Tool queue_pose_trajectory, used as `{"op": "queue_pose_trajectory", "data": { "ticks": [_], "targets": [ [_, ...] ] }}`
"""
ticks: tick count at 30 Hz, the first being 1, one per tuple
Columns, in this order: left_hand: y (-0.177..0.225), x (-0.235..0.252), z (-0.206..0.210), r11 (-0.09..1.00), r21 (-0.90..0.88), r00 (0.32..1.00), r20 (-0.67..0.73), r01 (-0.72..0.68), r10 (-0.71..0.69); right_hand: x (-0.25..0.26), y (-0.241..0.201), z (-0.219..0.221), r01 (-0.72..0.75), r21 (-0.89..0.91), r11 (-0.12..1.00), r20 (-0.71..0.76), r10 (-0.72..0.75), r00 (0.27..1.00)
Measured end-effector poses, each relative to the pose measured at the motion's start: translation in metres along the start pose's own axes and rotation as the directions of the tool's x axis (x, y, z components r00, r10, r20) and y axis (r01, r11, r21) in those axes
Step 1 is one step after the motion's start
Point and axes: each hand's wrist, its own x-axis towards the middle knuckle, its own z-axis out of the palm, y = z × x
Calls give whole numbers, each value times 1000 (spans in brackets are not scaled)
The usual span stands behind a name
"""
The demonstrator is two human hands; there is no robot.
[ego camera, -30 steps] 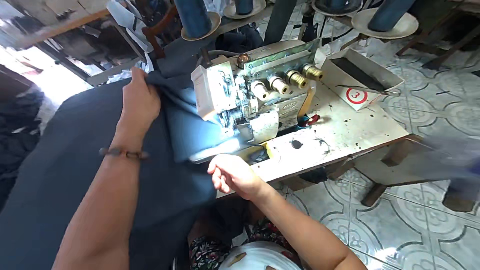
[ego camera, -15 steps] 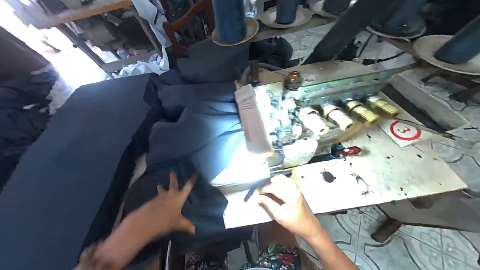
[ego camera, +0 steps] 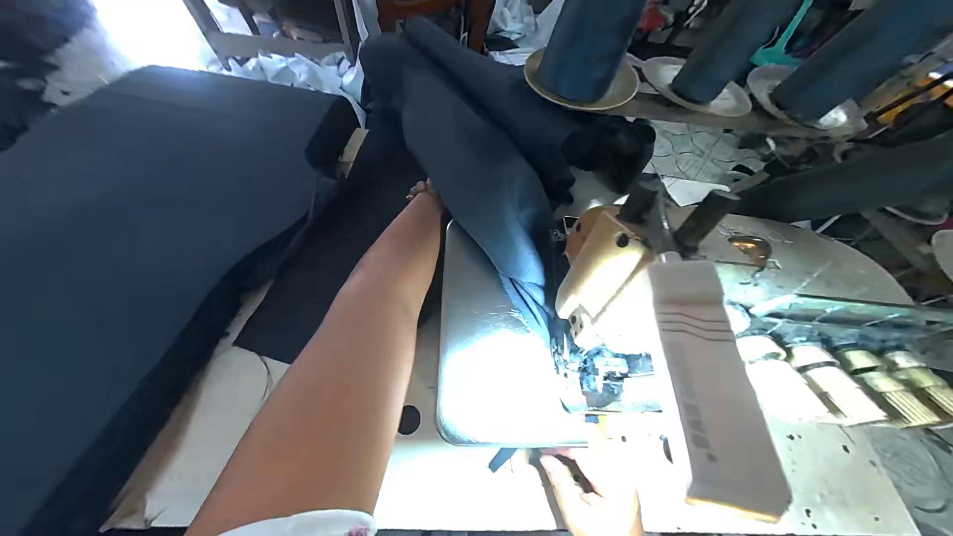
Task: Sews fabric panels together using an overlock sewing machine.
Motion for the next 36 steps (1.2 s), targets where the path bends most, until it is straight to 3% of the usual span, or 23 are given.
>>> {"op": "queue_pose_trajectory", "data": {
  "ticks": [3,4,6,7,9,11,12,14,17,19,23,28,31,32,34,35,36],
  "targets": [
    [-41,-20,-7,917,359,983,112,-173,142,-1,4,4,19,6,1000,-31,-19,999],
    [-60,-37,-12,917,343,979,60,-205,196,-2,5,5,24,9,1000,-36,-23,999],
    [-91,-94,-31,950,147,939,-169,-277,300,-4,6,6,34,13,999,-43,-34,999],
    [-102,-132,-51,946,81,931,-170,-314,323,-4,7,7,41,18,999,-43,-40,998],
    [-130,-185,-85,926,72,927,-32,-371,374,-4,8,7,55,31,998,-33,-54,998],
    [-180,-201,-103,815,175,833,66,-552,549,-5,8,7,60,24,998,-18,-59,998],
    [-208,-211,-110,792,206,808,-5,-575,589,-5,7,7,57,15,998,-12,-57,998],
    [-269,-225,-111,834,239,800,-246,-497,547,-5,7,7,49,16,999,-6,-49,999],
    [-324,-228,-87,922,164,847,-365,-351,388,-5,5,5,34,14,999,-5,-34,999],
    [-320,-237,-66,946,132,831,-454,-295,322,-5,2,4,17,1,1000,5,-17,1000],
    [-311,-243,-50,935,186,756,-550,-303,355,-5,-2,4,21,-46,999,-5,-21,1000],
    [-309,-236,-79,960,159,803,-526,-231,280,-4,-5,1,23,-37,999,11,-22,1000],
    [-309,-237,-107,986,74,716,-680,-152,161,-5,-2,2,63,-8,998,-38,-63,997],
    [-308,-240,-116,981,63,666,-726,-183,171,-6,0,4,97,-2,995,-94,-97,991],
    [-299,-248,-119,919,172,520,-781,-354,346,-7,-1,10,156,38,987,-250,-141,958],
    [-280,-264,-110,874,198,503,-752,-444,426,-10,-10,13,122,127,984,-278,-82,957],
    [-246,-296,-97,854,145,576,-681,-500,452,-14,-27,15,36,282,959,-232,31,972]
  ]
}}
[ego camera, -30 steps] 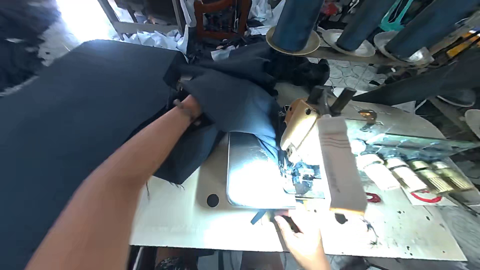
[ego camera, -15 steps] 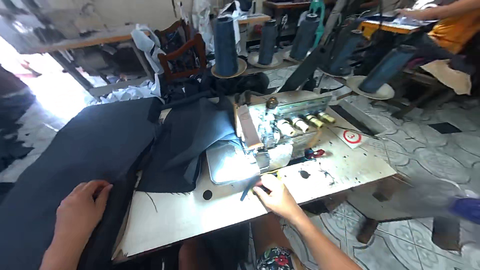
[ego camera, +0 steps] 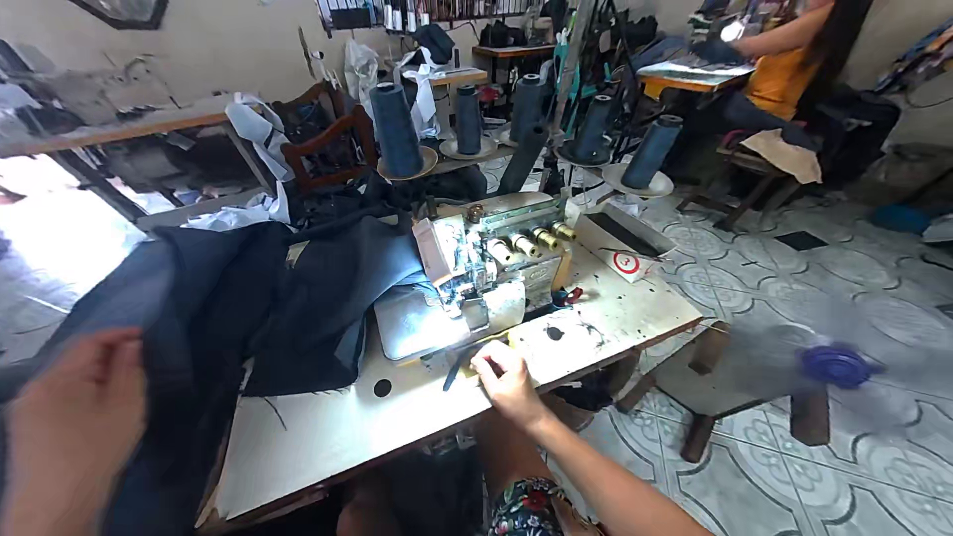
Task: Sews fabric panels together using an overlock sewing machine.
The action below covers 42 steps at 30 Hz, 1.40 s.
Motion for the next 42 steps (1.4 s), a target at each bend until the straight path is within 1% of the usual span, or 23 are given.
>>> {"op": "queue_pose_trajectory", "data": {
  "ticks": [1,2,3,4,5,6,8,10,11,12,14,15,16,19,21,23,25,26,29,31,36,39,42],
  "targets": [
    [45,-14,2,998,-52,993,113,32,-26,-5,-19,7,-164,154,974,98,150,984],
    [84,-31,9,995,-91,979,205,44,-24,-8,-35,15,-333,286,898,262,261,929],
    [113,-50,18,991,-132,961,275,24,13,-11,-48,24,-493,382,782,449,309,838],
    [136,-70,29,983,-184,937,344,3,62,-14,-56,32,-627,436,646,608,302,734],
    [154,-89,38,970,-242,905,408,-16,117,-15,-59,40,-717,464,520,703,276,655],
    [168,-109,48,954,-298,872,458,-36,176,-15,-63,46,-768,476,429,743,271,612],
    [185,-145,67,915,-399,785,544,-67,295,-10,-68,49,-791,487,370,710,360,606],
    [185,-170,82,874,-477,696,598,-89,397,-6,-61,48,-791,448,417,631,479,610],
    [181,-173,88,867,-486,686,593,-112,422,-7,-55,47,-786,430,445,610,498,616],
    [174,-169,93,869,-468,720,546,-161,428,-11,-51,46,-772,427,471,597,494,632],
    [160,-141,107,878,-381,833,351,-290,428,-21,-51,44,-716,453,532,563,452,692],
    [153,-122,114,880,-338,862,268,-334,430,-26,-54,43,-687,454,568,542,436,718],
    [149,-104,119,882,-322,868,250,-344,430,-29,-59,42,-668,437,602,519,438,734],
    [141,-70,131,861,-430,832,346,-271,435,-29,-74,28,-624,346,700,470,446,761],
    [142,-63,138,819,-517,812,350,-248,467,-29,-69,18,-577,306,757,457,415,786],
    [146,-57,138,815,-531,773,408,-232,486,-31,-60,10,-515,286,808,469,350,811],
    [148,-52,135,838,-504,702,518,-212,489,-33,-55,5,-460,252,852,483,301,822],
    [149,-51,135,834,-504,699,513,-225,498,-35,-54,3,-437,240,867,486,283,827],
    [152,-52,136,764,-610,790,356,-209,500,-37,-43,-1,-422,277,863,481,256,839],
    [155,-52,134,721,-672,820,311,-167,480,-38,-41,-2,-465,310,829,477,288,831],
    [163,-55,135,680,-717,834,277,-151,477,-39,-42,-4,-525,329,785,487,336,807],
    [167,-56,134,683,-709,838,256,-177,483,-34,-46,-7,-598,347,723,549,360,754],
    [175,-62,138,673,-690,807,224,-265,547,-21,-49,-2,-603,354,715,588,331,738]
  ]
}}
